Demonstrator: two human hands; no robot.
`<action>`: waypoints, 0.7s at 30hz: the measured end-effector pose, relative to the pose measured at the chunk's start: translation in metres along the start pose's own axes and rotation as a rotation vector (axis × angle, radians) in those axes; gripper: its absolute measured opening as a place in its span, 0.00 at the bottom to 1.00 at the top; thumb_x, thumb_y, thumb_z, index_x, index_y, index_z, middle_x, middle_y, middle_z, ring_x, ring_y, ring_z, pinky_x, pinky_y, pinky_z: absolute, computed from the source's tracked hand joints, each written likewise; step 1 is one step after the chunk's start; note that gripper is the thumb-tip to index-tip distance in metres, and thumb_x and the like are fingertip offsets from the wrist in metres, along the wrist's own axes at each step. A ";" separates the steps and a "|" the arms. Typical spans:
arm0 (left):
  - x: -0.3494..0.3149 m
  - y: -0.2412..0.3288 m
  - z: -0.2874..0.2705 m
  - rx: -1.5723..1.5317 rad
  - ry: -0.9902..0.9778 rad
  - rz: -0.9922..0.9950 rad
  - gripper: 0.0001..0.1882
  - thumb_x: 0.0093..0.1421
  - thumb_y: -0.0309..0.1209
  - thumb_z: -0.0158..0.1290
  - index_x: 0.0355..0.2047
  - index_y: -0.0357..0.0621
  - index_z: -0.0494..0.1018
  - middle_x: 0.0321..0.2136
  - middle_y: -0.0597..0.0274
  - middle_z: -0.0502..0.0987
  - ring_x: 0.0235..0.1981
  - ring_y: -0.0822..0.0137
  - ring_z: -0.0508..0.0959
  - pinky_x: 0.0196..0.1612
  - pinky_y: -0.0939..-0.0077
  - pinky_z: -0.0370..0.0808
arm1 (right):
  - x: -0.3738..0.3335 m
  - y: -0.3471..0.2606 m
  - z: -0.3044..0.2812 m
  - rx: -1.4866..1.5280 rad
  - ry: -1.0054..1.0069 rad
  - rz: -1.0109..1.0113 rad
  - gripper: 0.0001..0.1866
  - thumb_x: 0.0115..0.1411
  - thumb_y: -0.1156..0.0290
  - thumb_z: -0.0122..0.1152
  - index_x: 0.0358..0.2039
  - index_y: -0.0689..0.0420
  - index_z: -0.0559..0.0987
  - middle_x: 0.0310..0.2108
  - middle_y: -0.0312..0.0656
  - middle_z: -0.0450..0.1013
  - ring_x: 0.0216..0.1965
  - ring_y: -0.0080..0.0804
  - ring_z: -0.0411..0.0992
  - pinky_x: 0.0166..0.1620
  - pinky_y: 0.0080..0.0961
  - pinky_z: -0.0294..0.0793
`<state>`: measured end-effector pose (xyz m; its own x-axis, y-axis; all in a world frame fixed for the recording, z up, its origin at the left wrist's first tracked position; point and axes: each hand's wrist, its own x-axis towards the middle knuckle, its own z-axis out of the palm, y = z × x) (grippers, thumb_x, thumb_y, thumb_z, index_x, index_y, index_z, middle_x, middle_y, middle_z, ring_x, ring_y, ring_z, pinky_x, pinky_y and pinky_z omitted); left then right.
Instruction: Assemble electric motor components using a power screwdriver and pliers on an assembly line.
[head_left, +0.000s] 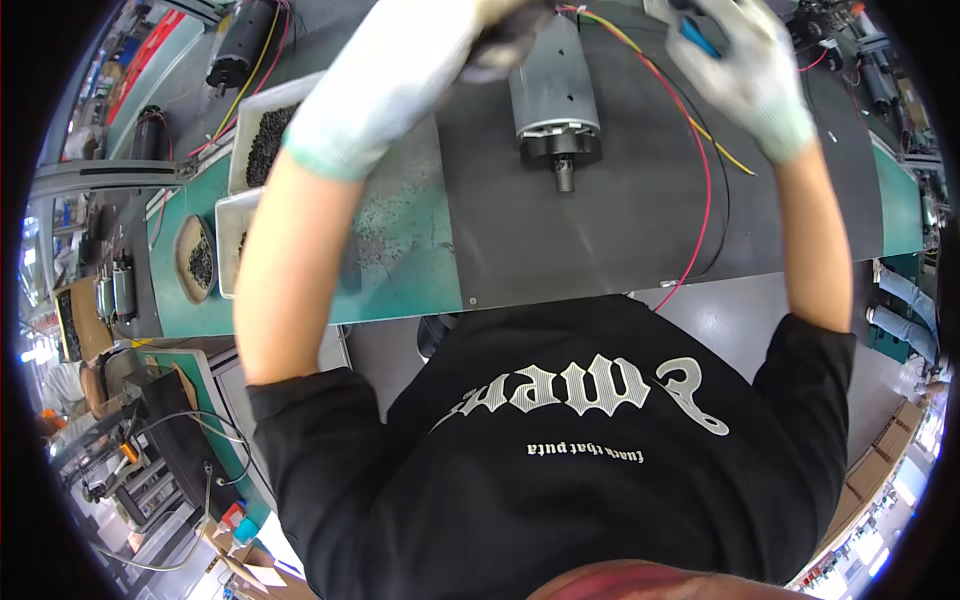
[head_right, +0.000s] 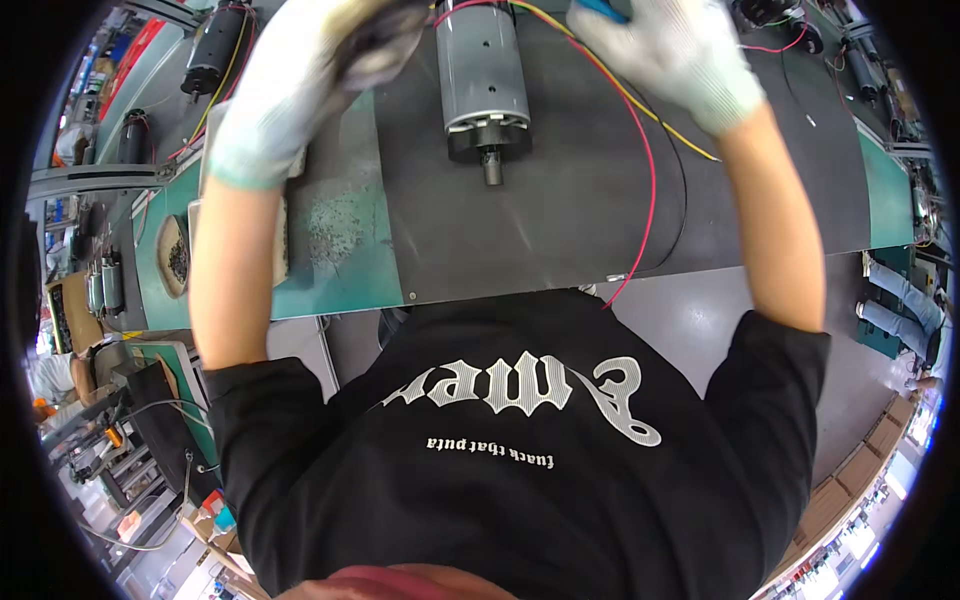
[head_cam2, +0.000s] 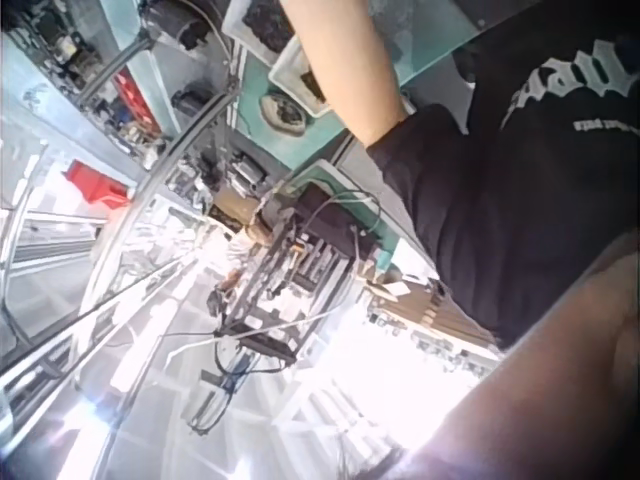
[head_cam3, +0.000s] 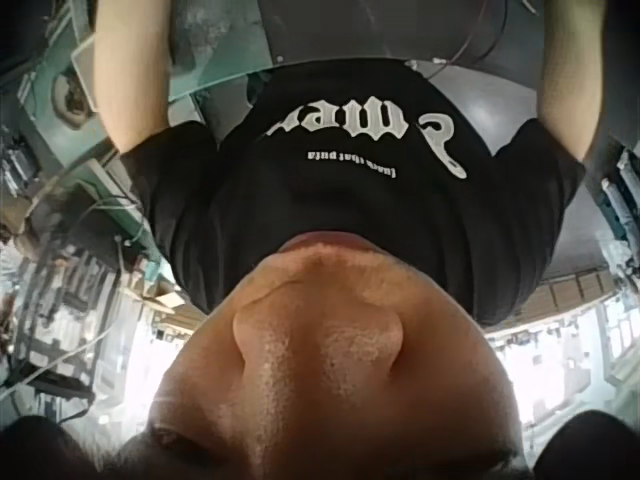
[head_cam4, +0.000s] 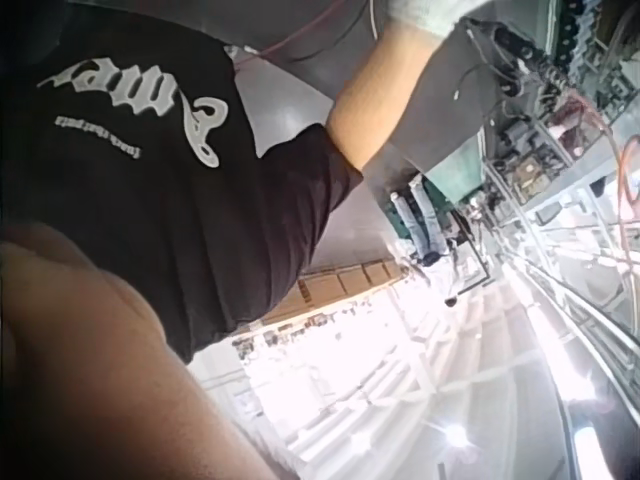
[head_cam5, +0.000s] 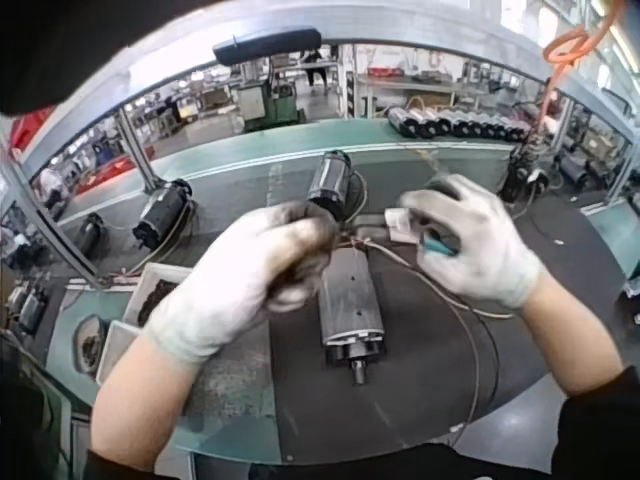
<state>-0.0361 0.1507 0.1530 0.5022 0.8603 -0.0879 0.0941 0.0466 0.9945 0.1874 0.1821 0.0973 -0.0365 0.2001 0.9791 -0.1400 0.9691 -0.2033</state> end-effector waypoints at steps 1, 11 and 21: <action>0.017 -0.015 -0.007 0.041 0.145 0.182 0.11 0.65 0.33 0.46 0.34 0.36 0.70 0.22 0.66 0.71 0.18 0.77 0.66 0.22 0.81 0.64 | -0.002 0.002 -0.019 -0.435 -0.223 0.471 0.14 0.49 0.69 0.61 0.37 0.59 0.79 0.27 0.41 0.72 0.27 0.31 0.70 0.31 0.28 0.70; 0.088 -0.109 0.012 0.618 0.627 -0.097 0.38 0.57 0.58 0.49 0.46 0.28 0.70 0.42 0.32 0.75 0.48 0.39 0.75 0.53 0.57 0.69 | -0.078 0.014 -0.002 0.454 0.261 1.557 0.13 0.56 0.70 0.50 0.42 0.58 0.73 0.27 0.40 0.73 0.27 0.29 0.73 0.31 0.24 0.73; -0.038 -0.046 0.047 0.382 0.351 0.879 0.44 0.35 0.29 0.68 0.55 0.38 0.63 0.47 0.48 0.73 0.45 0.60 0.76 0.50 0.67 0.73 | 0.051 -0.133 -0.010 -0.551 -0.637 0.739 0.27 0.39 0.70 0.56 0.42 0.67 0.78 0.32 0.45 0.72 0.33 0.33 0.72 0.39 0.28 0.71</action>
<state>-0.0193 0.0918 0.1080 0.2508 0.6150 0.7476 0.1124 -0.7855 0.6085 0.2142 0.0648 0.1742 -0.4510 0.7954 0.4050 0.5771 0.6060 -0.5474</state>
